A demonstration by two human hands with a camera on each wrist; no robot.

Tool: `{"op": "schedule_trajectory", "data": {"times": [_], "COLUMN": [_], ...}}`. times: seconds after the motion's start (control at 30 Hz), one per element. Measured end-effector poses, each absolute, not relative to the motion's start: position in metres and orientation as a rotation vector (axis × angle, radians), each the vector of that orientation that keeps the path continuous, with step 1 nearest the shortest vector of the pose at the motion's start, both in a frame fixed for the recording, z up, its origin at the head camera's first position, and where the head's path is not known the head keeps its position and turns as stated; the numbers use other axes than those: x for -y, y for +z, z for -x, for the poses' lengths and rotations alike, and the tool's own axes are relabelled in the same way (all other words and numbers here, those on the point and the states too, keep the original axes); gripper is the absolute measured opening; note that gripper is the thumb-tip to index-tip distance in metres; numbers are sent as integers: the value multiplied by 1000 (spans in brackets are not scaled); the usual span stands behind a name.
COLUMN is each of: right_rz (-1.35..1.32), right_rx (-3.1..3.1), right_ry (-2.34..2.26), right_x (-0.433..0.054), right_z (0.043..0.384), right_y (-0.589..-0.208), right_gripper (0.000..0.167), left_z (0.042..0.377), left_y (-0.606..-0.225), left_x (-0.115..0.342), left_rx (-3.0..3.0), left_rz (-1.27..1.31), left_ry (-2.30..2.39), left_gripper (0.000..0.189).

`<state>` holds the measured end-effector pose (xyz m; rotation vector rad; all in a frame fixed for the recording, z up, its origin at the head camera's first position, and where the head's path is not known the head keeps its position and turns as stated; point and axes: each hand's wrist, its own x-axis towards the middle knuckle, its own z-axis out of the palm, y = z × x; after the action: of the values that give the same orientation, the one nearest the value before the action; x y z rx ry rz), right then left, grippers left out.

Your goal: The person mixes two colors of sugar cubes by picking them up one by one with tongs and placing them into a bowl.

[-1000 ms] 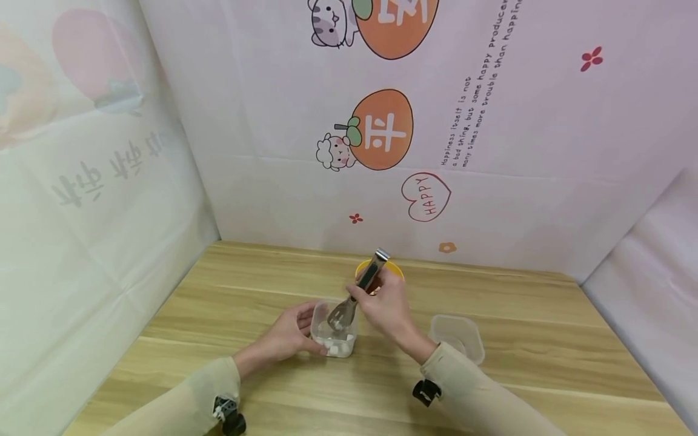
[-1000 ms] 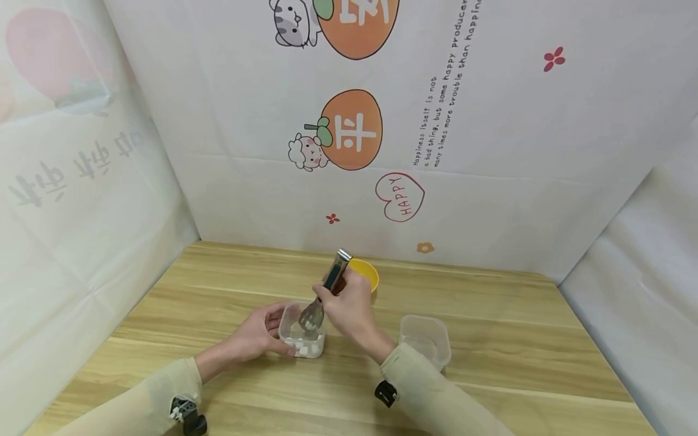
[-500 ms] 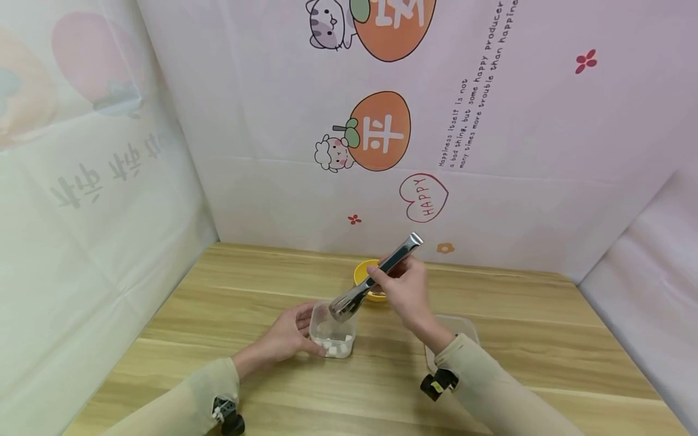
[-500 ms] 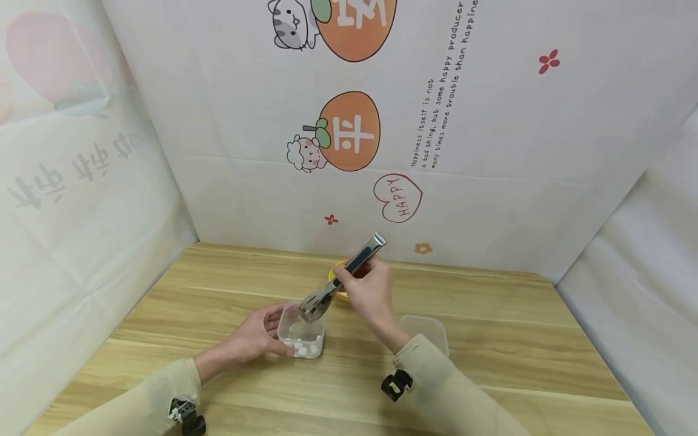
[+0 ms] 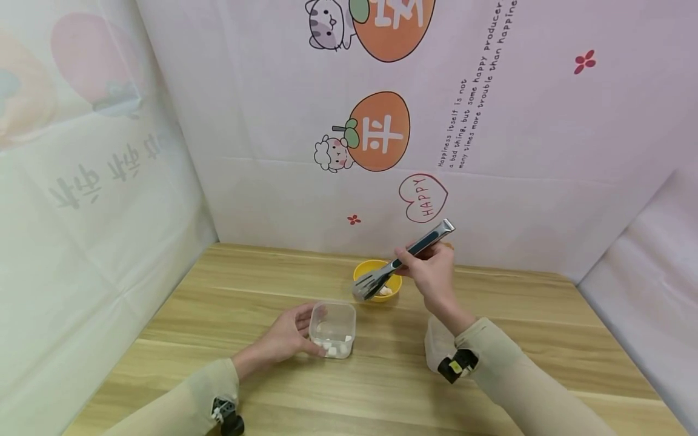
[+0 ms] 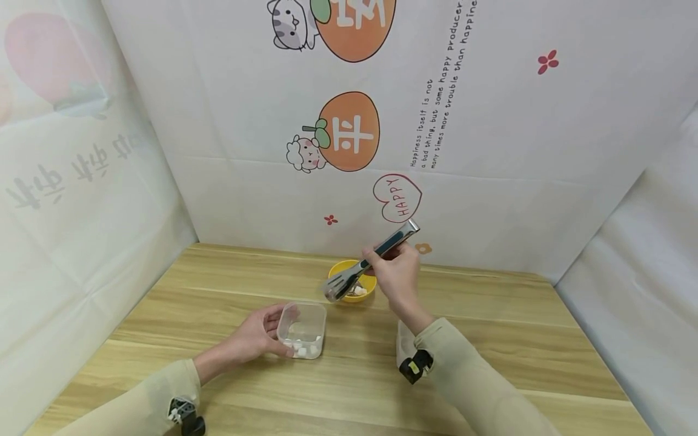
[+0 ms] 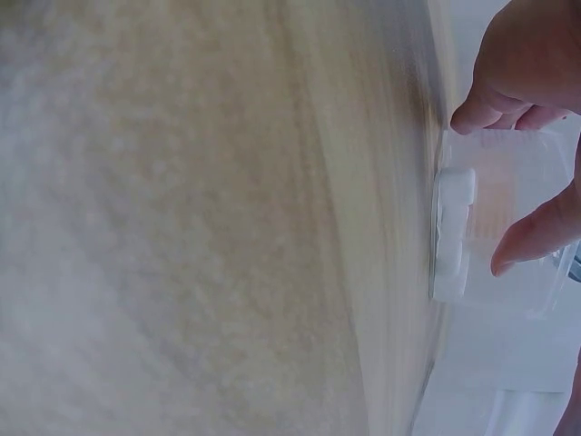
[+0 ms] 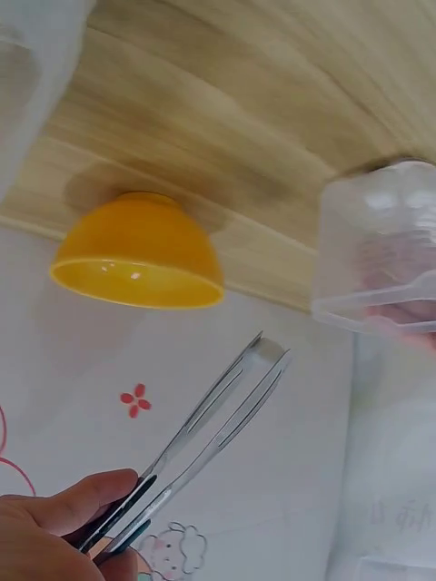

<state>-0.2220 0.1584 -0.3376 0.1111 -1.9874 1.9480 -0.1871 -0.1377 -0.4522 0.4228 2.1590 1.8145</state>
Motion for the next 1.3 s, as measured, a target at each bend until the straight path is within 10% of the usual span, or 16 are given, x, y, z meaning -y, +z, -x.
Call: {"op": "schedule_trajectory", "data": {"times": [1.3], "right_rz": [139], "right_rx": [2075], "right_ry": [1647], "right_x": [-198], "right_z": [261], "right_y": [-352], "right_gripper": [21], "left_z": [187], "left_y": [-449], "left_x": [137], "left_rx": [-2153], "left_rz": [-427], "left_ry": [1809], "left_gripper": [102]}}
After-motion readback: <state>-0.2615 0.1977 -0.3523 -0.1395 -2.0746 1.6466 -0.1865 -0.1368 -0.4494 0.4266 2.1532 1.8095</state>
